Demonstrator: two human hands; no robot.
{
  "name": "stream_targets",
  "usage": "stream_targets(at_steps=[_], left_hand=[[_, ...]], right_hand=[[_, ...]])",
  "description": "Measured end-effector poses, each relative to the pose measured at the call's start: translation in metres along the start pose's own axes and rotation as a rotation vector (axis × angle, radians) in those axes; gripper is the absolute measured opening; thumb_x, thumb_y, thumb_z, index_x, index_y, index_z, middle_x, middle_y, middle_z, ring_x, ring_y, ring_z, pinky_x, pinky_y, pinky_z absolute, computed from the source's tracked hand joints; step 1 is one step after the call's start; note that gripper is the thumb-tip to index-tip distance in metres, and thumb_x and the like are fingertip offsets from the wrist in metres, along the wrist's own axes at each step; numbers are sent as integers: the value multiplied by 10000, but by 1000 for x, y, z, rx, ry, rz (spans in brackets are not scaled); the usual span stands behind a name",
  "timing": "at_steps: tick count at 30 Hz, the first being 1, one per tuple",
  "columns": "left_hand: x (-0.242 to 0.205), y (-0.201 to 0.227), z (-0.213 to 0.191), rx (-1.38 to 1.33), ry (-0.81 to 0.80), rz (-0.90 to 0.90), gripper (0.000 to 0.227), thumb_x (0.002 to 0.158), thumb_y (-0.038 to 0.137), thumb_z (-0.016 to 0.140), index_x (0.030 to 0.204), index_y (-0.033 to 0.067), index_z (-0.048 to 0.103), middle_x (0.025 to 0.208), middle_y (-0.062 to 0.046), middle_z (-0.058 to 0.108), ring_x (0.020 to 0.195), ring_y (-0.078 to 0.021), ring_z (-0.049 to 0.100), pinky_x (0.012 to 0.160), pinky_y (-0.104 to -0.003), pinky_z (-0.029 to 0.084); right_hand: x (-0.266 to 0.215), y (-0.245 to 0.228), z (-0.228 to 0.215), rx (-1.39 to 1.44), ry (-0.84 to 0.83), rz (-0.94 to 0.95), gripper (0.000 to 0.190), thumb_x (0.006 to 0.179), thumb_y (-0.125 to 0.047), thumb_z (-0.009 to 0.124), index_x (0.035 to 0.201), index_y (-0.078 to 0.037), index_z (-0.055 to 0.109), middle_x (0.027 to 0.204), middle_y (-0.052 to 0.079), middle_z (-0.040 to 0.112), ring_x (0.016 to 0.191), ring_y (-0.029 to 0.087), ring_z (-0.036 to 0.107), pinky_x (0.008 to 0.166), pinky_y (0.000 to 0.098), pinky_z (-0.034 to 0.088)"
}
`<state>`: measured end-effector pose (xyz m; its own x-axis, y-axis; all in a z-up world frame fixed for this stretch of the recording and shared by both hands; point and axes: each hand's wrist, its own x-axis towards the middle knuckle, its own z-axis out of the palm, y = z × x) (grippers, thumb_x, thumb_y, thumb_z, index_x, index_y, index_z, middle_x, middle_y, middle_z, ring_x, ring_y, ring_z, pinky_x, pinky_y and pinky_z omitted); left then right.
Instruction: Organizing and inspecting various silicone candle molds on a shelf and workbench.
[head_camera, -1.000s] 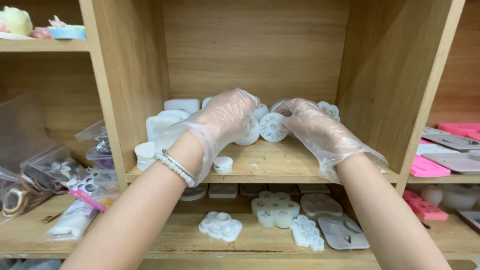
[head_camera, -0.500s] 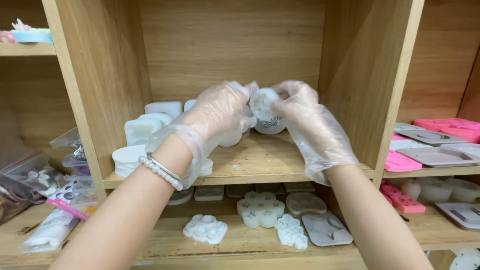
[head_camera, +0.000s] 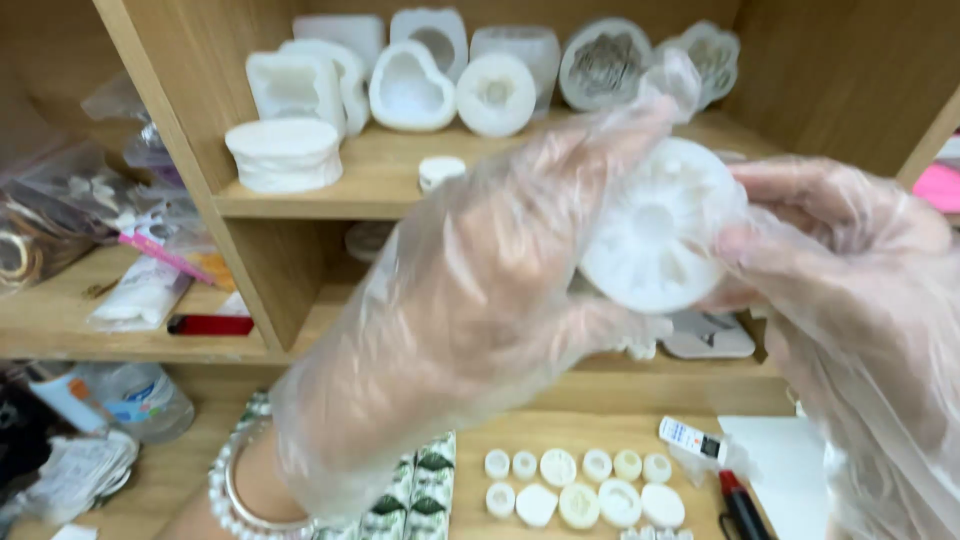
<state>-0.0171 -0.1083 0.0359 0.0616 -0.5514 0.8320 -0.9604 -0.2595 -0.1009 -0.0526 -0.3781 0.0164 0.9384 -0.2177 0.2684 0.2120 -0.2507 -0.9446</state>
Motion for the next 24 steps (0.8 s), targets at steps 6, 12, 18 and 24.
stream_targets(at_steps=[6, 12, 18, 24], left_hand=[[-118, 48, 48, -348, -18, -336, 841, 846, 203, 888, 1498, 44, 382, 1511, -151, 542, 1414, -304, 579, 1241, -396, 474], [-247, 83, 145, -340, -75, -655, 835, 881, 215, 879, 1552, 43, 411, 1534, -163, 571, 1436, -325, 594, 1205, -404, 492], [-306, 121, 179, -514, -399, -1465, 904, 749, 236, 860, 1505, 56, 398, 1468, -182, 542, 1286, -324, 586, 1042, -389, 486], [-338, 116, 200, -927, -393, -1945, 883, 834, 248, 733, 1588, 86, 304, 1439, -203, 568, 1267, -225, 647, 1040, -323, 548]], right_hand=[[-84, 99, 51, -32, 0, 20, 378, 799, 32, 733, 1172, 68, 684, 1156, 152, 763, 906, 183, 765, 730, 327, 681], [-130, 271, 100, 346, -31, 515, 302, 846, -13, 726, 1144, 39, 728, 972, 166, 779, 793, 186, 730, 675, 337, 618], [-169, 423, 136, 418, 38, 732, 328, 898, -71, 659, 1184, 88, 641, 1084, 163, 746, 915, 206, 741, 769, 341, 634], [-173, 495, 169, 437, 105, 845, 366, 888, -51, 639, 1203, 130, 595, 1085, 214, 726, 922, 215, 733, 770, 261, 608]])
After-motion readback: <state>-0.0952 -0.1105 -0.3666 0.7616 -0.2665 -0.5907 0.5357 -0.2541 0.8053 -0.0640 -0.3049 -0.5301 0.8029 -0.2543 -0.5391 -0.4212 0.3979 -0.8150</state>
